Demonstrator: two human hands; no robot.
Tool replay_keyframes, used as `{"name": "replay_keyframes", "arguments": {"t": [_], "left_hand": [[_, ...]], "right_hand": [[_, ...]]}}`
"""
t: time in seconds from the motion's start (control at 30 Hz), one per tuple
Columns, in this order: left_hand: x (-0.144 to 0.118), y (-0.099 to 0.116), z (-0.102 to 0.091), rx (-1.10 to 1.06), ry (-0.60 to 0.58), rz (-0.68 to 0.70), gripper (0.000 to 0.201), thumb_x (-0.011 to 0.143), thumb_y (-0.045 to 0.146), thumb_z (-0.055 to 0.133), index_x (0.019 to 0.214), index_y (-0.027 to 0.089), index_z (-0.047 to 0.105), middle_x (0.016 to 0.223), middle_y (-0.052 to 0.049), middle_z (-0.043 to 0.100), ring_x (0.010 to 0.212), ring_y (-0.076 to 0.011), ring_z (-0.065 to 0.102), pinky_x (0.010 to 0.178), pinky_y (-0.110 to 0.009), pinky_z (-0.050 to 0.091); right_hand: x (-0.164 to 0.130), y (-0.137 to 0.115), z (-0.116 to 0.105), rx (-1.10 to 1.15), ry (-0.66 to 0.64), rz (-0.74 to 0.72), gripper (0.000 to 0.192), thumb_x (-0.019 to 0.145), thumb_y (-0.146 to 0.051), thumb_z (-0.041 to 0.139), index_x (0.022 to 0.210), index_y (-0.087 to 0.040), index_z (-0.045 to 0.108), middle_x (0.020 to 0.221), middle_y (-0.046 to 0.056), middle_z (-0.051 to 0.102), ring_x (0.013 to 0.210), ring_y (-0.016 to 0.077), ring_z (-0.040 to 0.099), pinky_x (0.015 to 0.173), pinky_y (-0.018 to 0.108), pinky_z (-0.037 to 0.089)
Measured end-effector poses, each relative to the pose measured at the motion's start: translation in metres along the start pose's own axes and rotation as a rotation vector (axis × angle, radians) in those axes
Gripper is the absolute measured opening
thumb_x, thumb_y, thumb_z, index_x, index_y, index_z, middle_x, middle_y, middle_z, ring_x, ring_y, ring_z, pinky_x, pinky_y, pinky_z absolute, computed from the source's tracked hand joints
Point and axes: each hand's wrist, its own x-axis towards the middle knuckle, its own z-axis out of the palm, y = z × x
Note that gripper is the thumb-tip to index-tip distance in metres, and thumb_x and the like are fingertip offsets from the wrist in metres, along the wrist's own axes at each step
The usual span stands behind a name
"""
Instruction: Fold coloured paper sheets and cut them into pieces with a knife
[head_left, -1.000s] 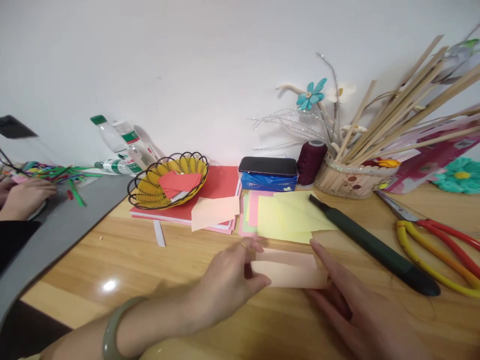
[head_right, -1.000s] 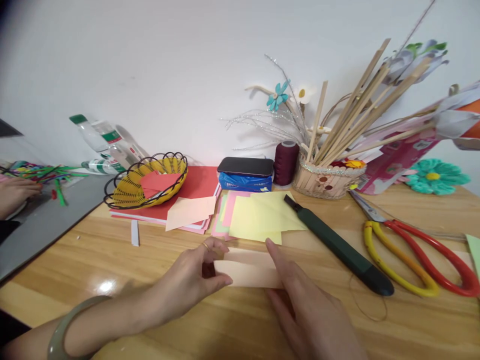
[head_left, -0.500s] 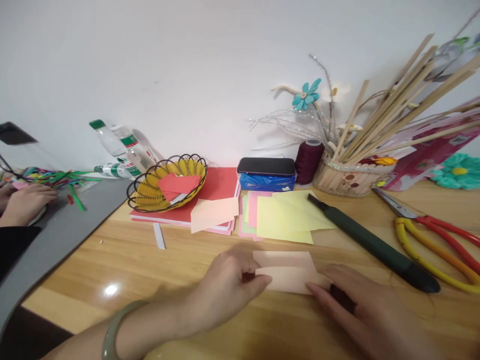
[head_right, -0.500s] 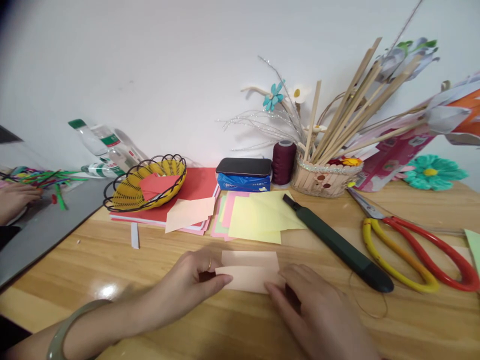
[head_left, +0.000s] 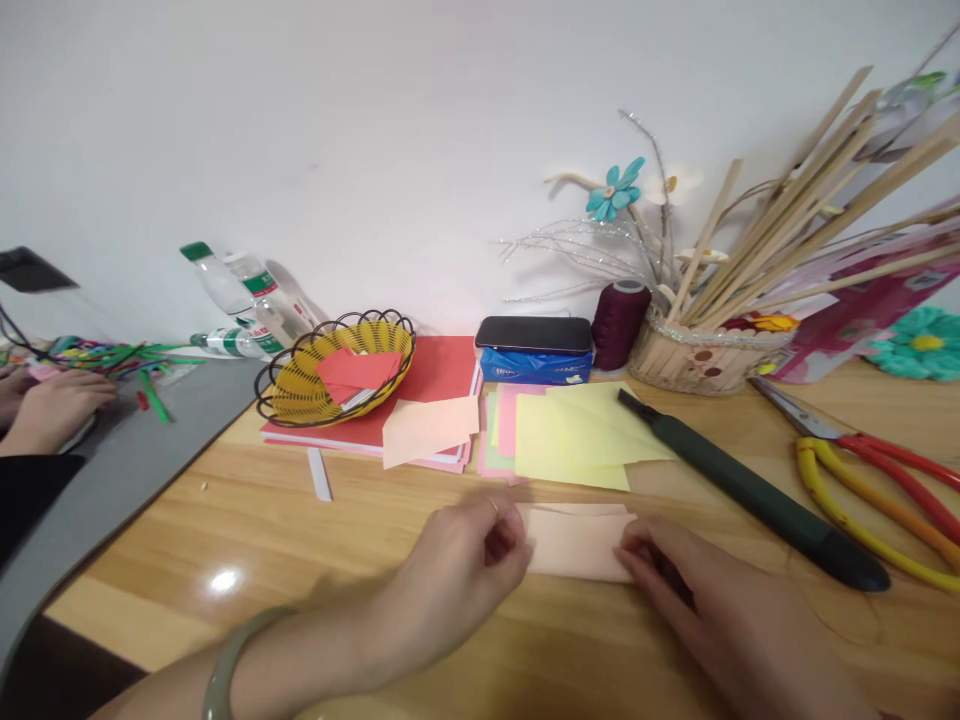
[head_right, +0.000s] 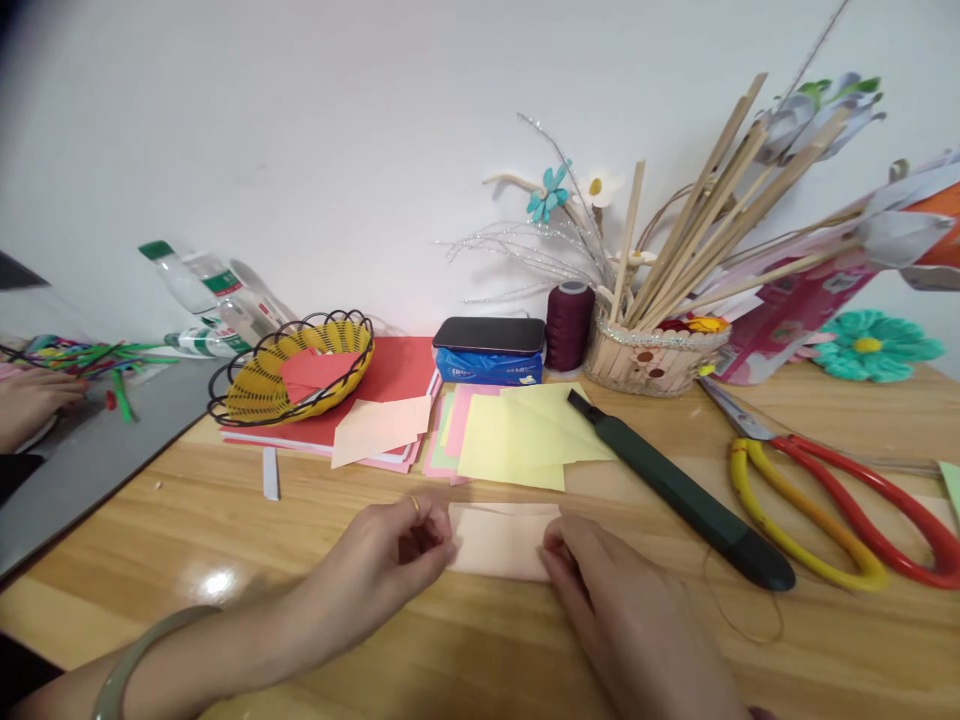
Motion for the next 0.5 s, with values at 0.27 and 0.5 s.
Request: {"name": "replay_keyframes", "arguments": {"t": [0.27, 0.5], "left_hand": [[0.0015, -0.0037, 0.0007, 0.041, 0.017, 0.011, 0.011, 0.077, 0.01, 0.049, 0.071, 0.017, 0.055, 0.067, 0.002, 0.056, 0.062, -0.01, 0.052, 0.059, -0.019, 0.039], [-0.0017, 0.0028, 0.0005, 0.038, 0.0, -0.017, 0.01, 0.081, 0.017, 0.05, 0.079, 0.017, 0.059, 0.072, 0.0, 0.06, 0.065, -0.011, 0.055, 0.061, -0.02, 0.041]], "right_hand": [[0.0029, 0.0013, -0.0079, 0.119, -0.017, -0.171, 0.023, 0.086, -0.033, 0.043, 0.084, -0.026, 0.065, 0.079, 0.001, 0.069, 0.07, 0.014, 0.065, 0.061, 0.023, 0.052], [0.0021, 0.0069, -0.0083, 0.023, 0.028, -0.277, 0.032, 0.089, -0.031, 0.039, 0.094, -0.025, 0.07, 0.086, 0.004, 0.07, 0.077, 0.0152, 0.067, 0.064, 0.023, 0.054]]}}
